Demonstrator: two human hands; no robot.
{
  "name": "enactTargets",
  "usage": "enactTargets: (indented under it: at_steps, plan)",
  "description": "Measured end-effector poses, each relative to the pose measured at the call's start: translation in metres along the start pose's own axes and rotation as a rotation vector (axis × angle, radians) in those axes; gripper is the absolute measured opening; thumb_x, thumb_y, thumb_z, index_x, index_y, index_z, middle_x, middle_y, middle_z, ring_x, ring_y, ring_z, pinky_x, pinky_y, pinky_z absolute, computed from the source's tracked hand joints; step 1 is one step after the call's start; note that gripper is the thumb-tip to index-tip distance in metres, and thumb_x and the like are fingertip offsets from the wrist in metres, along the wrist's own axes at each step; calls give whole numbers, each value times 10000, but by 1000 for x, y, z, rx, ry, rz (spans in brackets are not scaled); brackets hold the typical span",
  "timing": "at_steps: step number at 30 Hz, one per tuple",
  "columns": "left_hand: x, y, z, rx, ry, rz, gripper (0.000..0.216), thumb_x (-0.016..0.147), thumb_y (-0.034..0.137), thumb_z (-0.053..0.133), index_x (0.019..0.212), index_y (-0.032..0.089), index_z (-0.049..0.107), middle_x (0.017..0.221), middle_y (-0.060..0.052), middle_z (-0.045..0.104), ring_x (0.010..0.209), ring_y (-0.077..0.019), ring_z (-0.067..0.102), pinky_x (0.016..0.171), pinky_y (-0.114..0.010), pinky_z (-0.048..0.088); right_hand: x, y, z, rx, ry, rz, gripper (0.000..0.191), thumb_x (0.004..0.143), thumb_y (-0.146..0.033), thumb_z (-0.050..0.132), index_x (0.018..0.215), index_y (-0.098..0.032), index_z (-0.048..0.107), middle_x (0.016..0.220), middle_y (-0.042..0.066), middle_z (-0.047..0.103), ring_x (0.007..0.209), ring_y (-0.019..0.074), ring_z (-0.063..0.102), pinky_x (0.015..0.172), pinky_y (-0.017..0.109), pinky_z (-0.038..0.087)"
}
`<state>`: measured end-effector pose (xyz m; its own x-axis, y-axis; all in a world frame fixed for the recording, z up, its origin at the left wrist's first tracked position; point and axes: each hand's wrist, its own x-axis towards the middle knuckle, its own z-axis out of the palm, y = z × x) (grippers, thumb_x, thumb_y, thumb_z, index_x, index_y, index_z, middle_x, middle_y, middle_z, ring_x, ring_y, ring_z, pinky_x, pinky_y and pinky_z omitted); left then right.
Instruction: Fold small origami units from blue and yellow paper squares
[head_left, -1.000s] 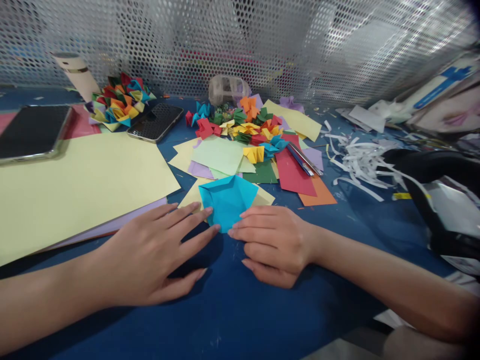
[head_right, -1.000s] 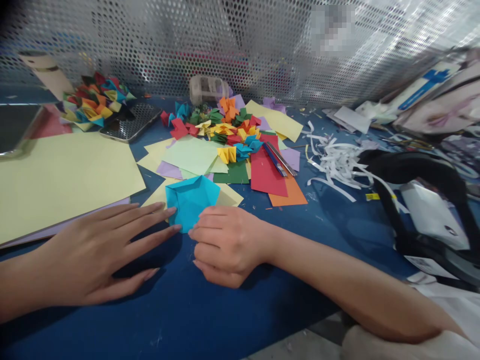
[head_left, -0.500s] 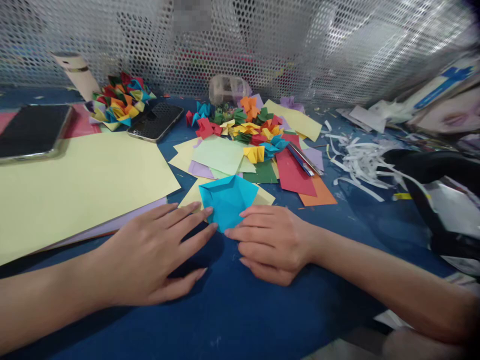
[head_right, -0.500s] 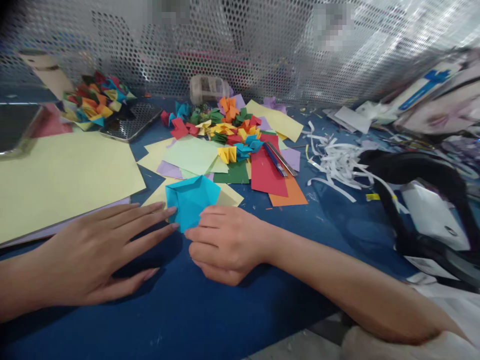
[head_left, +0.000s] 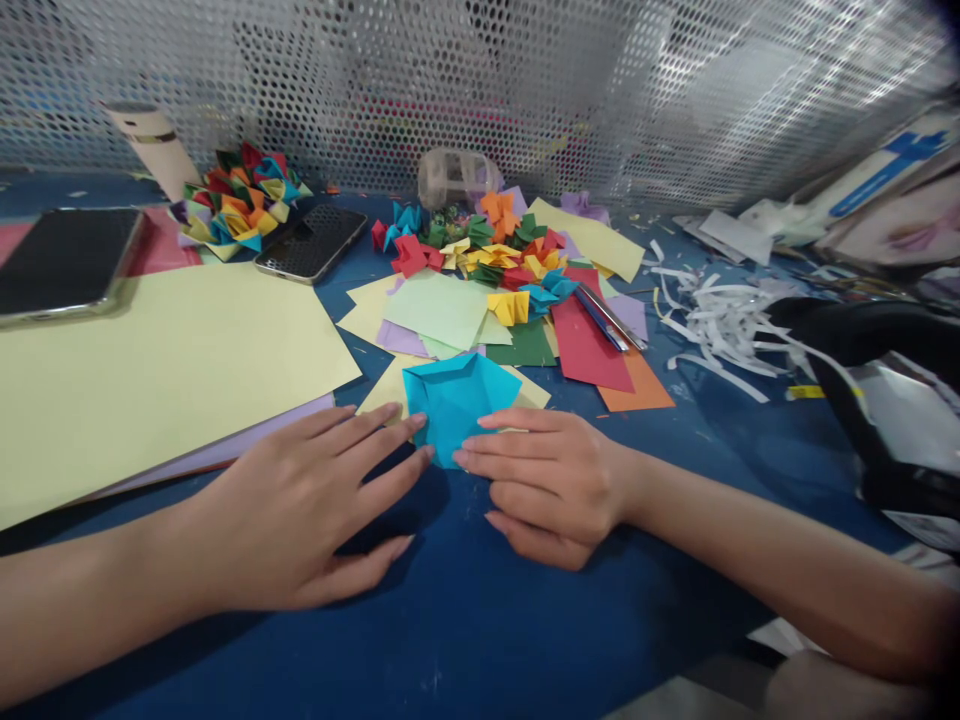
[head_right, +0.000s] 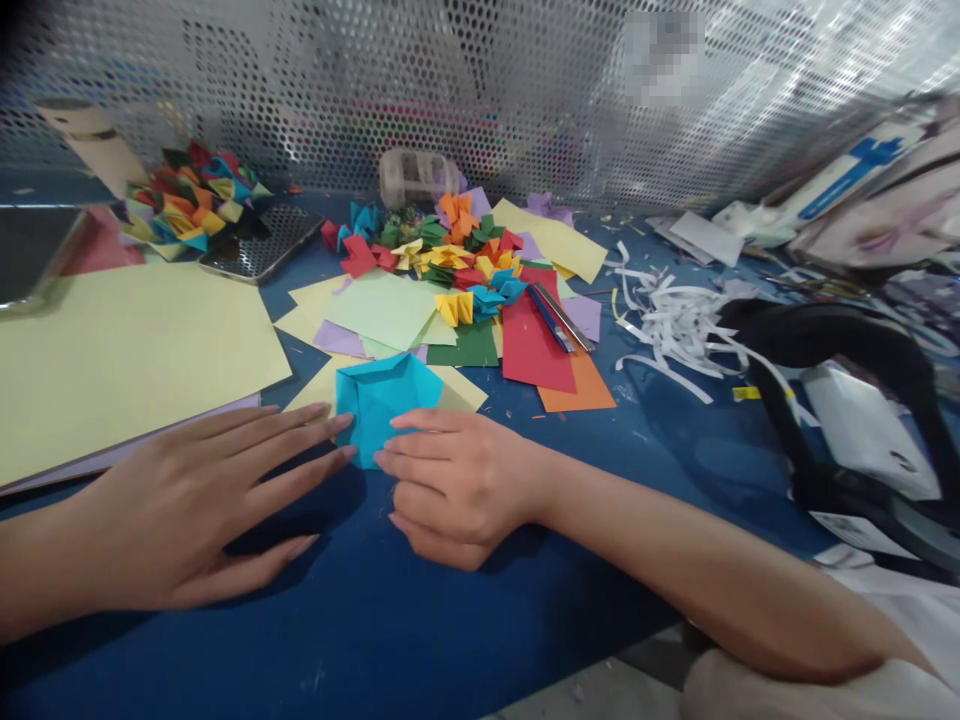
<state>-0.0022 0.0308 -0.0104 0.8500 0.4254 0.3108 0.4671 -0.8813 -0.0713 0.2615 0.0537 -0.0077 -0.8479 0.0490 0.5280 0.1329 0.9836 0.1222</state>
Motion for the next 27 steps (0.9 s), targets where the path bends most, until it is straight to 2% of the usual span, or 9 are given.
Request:
enactTargets:
  at_steps: [5,10,15,18,21,24,27]
  plan:
    - [-2,1,1,2,-10,0,430,935,410,420,1225,136,582,1323,-176,603,1190,-363,580,886,-512,523,1,0,-1,25,-25,-8,207,861,-219,525,704,-159,646,962,99,768,878,191,729,930,353,554]
    - [-2,0,0,11,-54,13,409,953,400,397,1302,227,523,1350,-177,573,1186,-379,579,856,-558,523,0,0,-1,46,-38,6,195,860,-228,531,712,-165,640,975,98,766,911,192,724,950,358,540]
    - [-1,-1,-1,15,-50,19,403,947,396,373,1306,279,514,1338,-147,583,1185,-362,578,866,-525,525,-1,0,0,111,-22,77,170,848,-214,533,714,-173,629,974,89,768,935,183,723,967,356,529]
    - [-1,-1,0,16,-33,22,394,948,386,352,1292,292,518,1322,-139,592,1184,-344,578,882,-504,521,-1,1,1,111,38,91,173,832,-201,541,678,-168,614,924,86,774,883,186,733,927,361,547]
    - [-1,-2,1,21,-26,26,398,947,391,349,1296,295,516,1325,-137,589,1180,-341,577,882,-501,521,0,1,1,77,94,34,206,821,-188,543,622,-173,592,845,78,775,786,179,732,887,358,562]
    - [-1,-3,2,19,-37,25,403,946,404,358,1300,299,520,1342,-137,577,1181,-349,574,872,-510,520,1,2,1,61,87,-25,244,817,-186,545,576,-178,580,745,66,755,673,161,704,876,348,568]
    - [-2,-3,0,11,-46,22,398,951,404,365,1298,299,529,1345,-138,575,1177,-348,576,870,-508,519,2,2,1,69,83,-19,275,812,-183,551,537,-184,554,630,37,706,593,142,663,889,340,564]
